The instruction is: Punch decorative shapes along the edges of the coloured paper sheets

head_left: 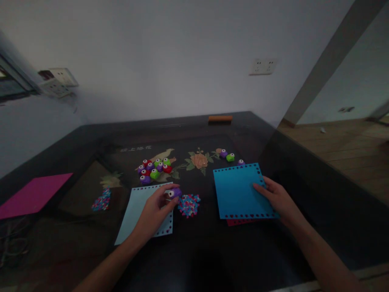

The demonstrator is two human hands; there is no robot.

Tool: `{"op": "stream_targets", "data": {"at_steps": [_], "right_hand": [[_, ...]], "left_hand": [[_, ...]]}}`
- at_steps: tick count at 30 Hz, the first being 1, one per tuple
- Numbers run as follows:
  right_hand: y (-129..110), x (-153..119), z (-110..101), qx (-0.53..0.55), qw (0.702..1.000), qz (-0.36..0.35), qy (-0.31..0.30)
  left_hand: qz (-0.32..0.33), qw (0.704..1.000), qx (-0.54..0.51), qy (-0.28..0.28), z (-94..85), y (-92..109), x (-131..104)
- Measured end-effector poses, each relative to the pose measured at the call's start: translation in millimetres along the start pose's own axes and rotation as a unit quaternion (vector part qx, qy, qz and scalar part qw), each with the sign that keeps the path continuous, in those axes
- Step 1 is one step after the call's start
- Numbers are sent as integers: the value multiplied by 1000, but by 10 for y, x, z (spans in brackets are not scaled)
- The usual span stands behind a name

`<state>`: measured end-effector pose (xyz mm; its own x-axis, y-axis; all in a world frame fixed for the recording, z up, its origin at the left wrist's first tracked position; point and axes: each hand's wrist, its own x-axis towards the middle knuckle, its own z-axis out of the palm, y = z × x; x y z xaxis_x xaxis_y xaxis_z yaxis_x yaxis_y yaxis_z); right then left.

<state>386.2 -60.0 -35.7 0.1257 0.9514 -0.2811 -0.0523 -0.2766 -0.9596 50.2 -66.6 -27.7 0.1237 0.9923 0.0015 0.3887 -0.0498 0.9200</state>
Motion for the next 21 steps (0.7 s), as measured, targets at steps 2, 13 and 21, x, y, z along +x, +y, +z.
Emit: {"op": "stream_targets", "data": {"at_steps": [2, 13, 21], "right_hand": [[1, 5, -13, 4, 1000, -2, -7], [-40, -32, -58, -34, 998, -25, -48], [73, 78, -142, -52, 995, -40, -74]], "left_hand": [[12, 1000, 25, -12, 0, 95, 37], [146, 986, 46, -64, 524, 459, 1022], [130, 970, 198, -61, 1156, 327, 1774]]}}
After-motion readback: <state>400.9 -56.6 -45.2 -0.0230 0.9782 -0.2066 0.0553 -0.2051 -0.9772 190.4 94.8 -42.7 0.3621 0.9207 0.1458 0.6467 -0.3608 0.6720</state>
